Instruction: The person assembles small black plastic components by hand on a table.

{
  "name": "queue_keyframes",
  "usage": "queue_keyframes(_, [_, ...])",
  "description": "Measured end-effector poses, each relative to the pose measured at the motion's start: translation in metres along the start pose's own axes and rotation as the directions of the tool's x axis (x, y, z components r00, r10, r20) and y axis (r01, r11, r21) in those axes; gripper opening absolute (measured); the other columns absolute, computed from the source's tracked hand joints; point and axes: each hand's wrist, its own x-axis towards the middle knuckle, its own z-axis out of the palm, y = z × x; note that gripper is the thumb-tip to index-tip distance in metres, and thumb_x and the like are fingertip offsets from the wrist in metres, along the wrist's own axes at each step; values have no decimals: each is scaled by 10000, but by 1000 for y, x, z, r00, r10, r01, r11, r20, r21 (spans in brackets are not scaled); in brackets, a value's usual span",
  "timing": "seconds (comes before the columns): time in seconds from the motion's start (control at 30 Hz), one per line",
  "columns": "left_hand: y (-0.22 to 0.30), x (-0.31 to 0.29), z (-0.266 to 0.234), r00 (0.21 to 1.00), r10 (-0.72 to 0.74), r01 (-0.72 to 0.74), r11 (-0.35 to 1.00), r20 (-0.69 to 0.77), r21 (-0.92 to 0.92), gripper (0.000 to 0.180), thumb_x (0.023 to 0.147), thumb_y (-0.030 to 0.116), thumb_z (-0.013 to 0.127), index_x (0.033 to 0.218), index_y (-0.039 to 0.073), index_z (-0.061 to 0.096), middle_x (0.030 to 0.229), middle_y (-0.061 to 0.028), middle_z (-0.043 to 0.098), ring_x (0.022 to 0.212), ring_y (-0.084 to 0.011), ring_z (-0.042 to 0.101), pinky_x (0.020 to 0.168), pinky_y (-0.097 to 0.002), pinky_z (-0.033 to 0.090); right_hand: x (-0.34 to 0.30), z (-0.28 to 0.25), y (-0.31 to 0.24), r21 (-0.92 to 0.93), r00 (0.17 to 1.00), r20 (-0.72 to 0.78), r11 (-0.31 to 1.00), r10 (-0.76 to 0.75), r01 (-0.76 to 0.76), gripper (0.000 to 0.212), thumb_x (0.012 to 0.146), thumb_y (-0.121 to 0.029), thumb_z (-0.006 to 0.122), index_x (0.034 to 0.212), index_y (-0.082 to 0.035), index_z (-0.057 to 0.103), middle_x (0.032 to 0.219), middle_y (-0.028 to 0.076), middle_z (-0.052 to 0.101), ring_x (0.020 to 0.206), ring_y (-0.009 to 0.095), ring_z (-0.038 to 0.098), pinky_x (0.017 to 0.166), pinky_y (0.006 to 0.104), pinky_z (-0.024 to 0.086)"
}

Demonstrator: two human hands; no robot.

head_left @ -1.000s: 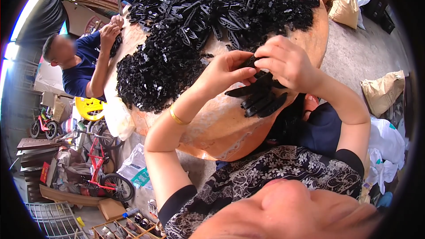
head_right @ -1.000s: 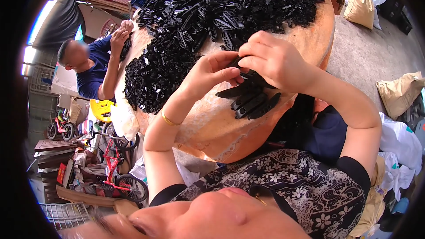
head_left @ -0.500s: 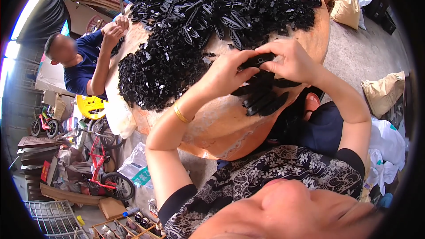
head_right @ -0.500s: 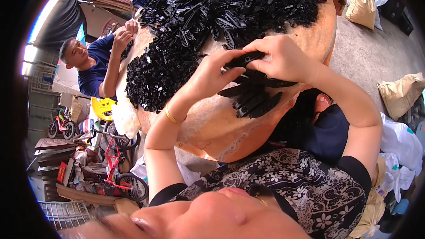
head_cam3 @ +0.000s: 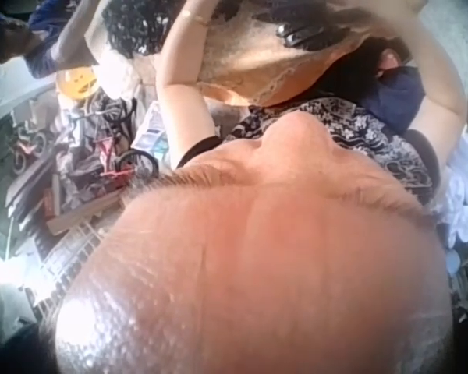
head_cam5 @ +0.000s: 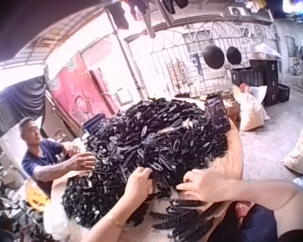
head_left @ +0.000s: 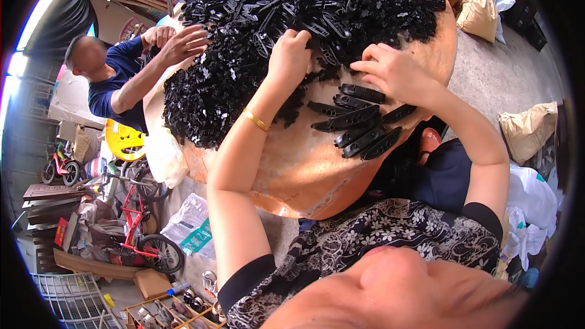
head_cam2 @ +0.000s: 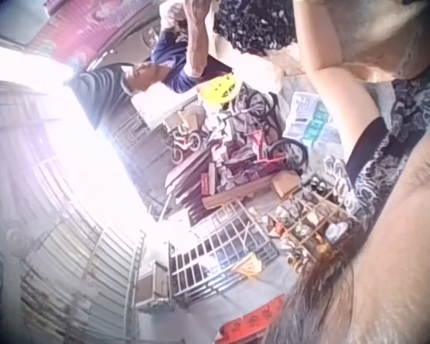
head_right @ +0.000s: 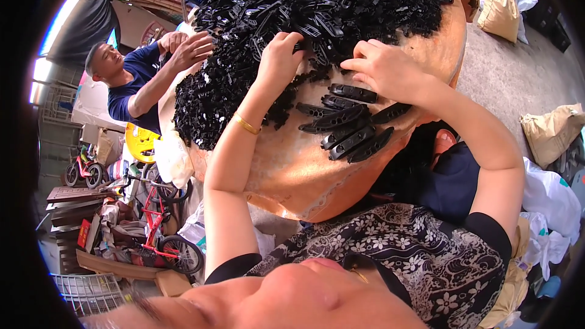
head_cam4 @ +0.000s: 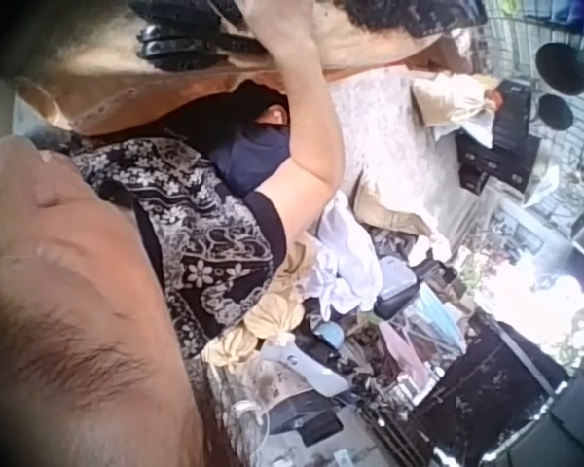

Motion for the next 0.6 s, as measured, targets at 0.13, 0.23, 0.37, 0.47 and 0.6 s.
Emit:
queue_keyframes(0.13, [0, -2, -1, 993, -12, 13, 1000, -115, 9, 200, 770, 43, 577, 964, 25, 619, 922, -161, 615, 805, -334, 606, 733, -385, 499, 4, 6, 2, -51, 999, -17, 998, -32, 31, 156, 740, -64, 647, 877, -26, 584, 895, 84, 537, 841, 274, 532, 752, 353, 457])
queue_keyframes(0.23, [5, -4, -18, 957, -46, 16, 994, -288, -104, 116, 777, 30, 571, 871, 6, 633, 821, -167, 617, 727, -326, 612, 676, -378, 507, 4, 8, 3, -75, 1000, 10, 997, -26, 27, 147, 725, -47, 642, 841, -31, 553, 858, 87, 536, 834, 280, 524, 750, 359, 449])
queue_keyframes(0.37, [13, -9, -40, 909, -383, 249, 815, -164, -524, 148, 862, 60, 545, 940, -12, 649, 764, -106, 638, 719, -174, 637, 633, -277, 505, 1, 5, 5, -24, 999, 8, 999, -34, 35, 146, 719, -20, 629, 841, -36, 552, 820, 93, 535, 835, 282, 521, 734, 361, 446])
queue_keyframes(0.47, [19, -10, -47, 877, -476, 317, 471, 66, -823, 204, 932, 74, 481, 1010, -65, 609, 840, -93, 640, 787, -162, 647, 676, -241, 540, 2, 2, 4, 77, 980, -191, 995, -48, 64, 165, 706, 31, 612, 846, -34, 552, 814, 98, 547, 831, 291, 528, 729, 365, 449])
queue_keyframes(0.6, [34, -19, -46, 830, -365, 424, -79, 422, -902, 227, 919, 65, 515, 1088, -81, 556, 996, -136, 617, 863, -237, 654, 788, -283, 560, 6, -10, -1, 157, 938, -345, 985, -13, 72, 222, 728, 73, 627, 929, -16, 592, 885, 98, 598, 816, 272, 583, 714, 330, 477])
